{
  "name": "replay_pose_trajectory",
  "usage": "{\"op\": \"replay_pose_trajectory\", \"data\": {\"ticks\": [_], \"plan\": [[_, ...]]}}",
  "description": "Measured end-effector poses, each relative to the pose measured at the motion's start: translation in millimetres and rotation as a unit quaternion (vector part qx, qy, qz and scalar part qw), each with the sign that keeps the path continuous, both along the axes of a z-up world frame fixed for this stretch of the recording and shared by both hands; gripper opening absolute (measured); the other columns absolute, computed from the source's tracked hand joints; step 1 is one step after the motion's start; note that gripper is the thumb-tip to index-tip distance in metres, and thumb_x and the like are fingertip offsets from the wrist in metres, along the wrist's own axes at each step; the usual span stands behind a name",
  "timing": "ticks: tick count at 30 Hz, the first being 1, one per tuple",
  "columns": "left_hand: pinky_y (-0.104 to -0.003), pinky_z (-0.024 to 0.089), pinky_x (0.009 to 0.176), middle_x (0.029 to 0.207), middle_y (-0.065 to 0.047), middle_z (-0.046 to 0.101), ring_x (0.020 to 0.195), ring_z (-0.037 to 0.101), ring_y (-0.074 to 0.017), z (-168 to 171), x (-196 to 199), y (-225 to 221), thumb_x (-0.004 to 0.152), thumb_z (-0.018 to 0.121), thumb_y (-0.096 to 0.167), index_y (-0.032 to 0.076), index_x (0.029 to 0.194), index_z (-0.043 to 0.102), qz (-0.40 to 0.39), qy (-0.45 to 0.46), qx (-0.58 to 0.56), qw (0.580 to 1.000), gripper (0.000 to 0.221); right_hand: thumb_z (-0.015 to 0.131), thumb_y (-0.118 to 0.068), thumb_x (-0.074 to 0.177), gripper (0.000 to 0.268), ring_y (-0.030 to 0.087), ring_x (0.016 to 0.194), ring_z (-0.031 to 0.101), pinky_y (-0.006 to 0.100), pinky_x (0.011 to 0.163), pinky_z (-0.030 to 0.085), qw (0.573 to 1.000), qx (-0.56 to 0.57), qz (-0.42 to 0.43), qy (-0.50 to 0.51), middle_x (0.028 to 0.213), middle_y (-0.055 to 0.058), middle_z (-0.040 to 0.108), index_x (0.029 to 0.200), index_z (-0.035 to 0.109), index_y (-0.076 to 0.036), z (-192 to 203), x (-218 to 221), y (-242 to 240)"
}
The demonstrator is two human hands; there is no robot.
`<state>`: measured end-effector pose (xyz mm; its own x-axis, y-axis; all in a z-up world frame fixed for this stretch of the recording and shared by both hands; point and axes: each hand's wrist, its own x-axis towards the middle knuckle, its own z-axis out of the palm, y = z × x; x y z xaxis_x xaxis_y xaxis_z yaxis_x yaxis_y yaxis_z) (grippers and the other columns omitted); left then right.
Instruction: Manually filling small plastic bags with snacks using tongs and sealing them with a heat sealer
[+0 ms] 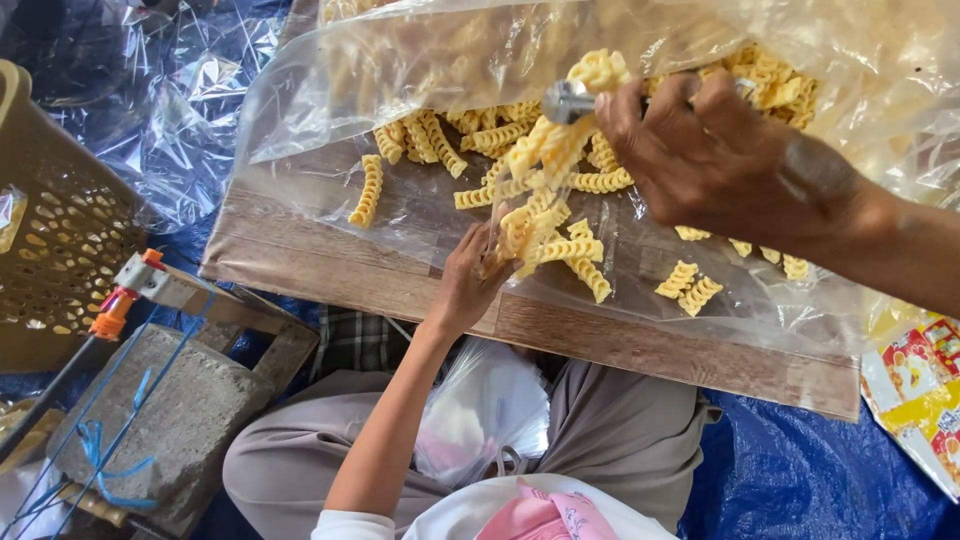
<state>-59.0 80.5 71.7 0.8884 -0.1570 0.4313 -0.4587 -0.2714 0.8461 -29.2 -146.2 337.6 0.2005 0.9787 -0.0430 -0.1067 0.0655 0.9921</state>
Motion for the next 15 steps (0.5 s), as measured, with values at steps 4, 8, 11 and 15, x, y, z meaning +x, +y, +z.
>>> {"op": "replay_pose_trajectory", "data": {"ticks": [4, 8, 11, 15], "plan": [[-0.039, 0.061, 0.088, 0.127, -0.013, 0.063, 0.108, 0.065, -0.0276, -3, -13, 5, 0.09, 0.076, 0.013, 0.004, 0.123, 0.067, -0.027, 0.058, -0.085, 0.994, 0.036, 0.073, -0.005, 0.092, 0.028, 0.016, 0.077, 0.049, 0.034, 0.082, 0.034, 0.996, -0.021, 0.024, 0.081, 0.101, 0.009, 0.07, 0.12, 0.073, -0.003, -18, -13, 4], [-0.025, 0.057, 0.071, 0.116, -0.014, 0.072, 0.086, 0.067, -0.0147, 3, -60, 16, 0.09, 0.074, 0.015, -0.002, 0.138, 0.058, -0.179, 0.251, -0.208, 0.928, 0.053, 0.078, -0.013, 0.087, 0.04, 0.013, 0.088, 0.054, 0.031, 0.082, 0.033, 0.978, 0.017, 0.01, 0.208, 0.119, 0.0, 0.072, 0.127, 0.074, -0.015, -9, -35, 2], [-0.024, 0.05, 0.074, 0.096, -0.005, 0.058, 0.083, 0.054, -0.0116, -14, -109, 18, 0.09, 0.075, 0.011, 0.006, 0.101, 0.048, -0.242, 0.351, -0.293, 0.856, 0.03, 0.083, -0.011, 0.08, 0.042, 0.013, 0.094, 0.059, 0.029, 0.086, 0.039, 0.932, 0.052, 0.01, 0.358, 0.122, -0.006, 0.072, 0.121, 0.075, -0.018, -29, -47, -13], [-0.029, 0.048, 0.1, 0.131, -0.007, 0.065, 0.115, 0.059, -0.0161, -46, -184, 7, 0.086, 0.082, 0.014, 0.0, 0.148, 0.051, -0.333, 0.426, -0.401, 0.74, 0.071, 0.079, 0.008, 0.065, 0.075, 0.019, 0.107, 0.06, 0.032, 0.087, 0.048, 0.832, 0.023, 0.036, 0.554, 0.13, 0.004, 0.066, 0.135, 0.066, -0.015, -47, -95, -13]]}}
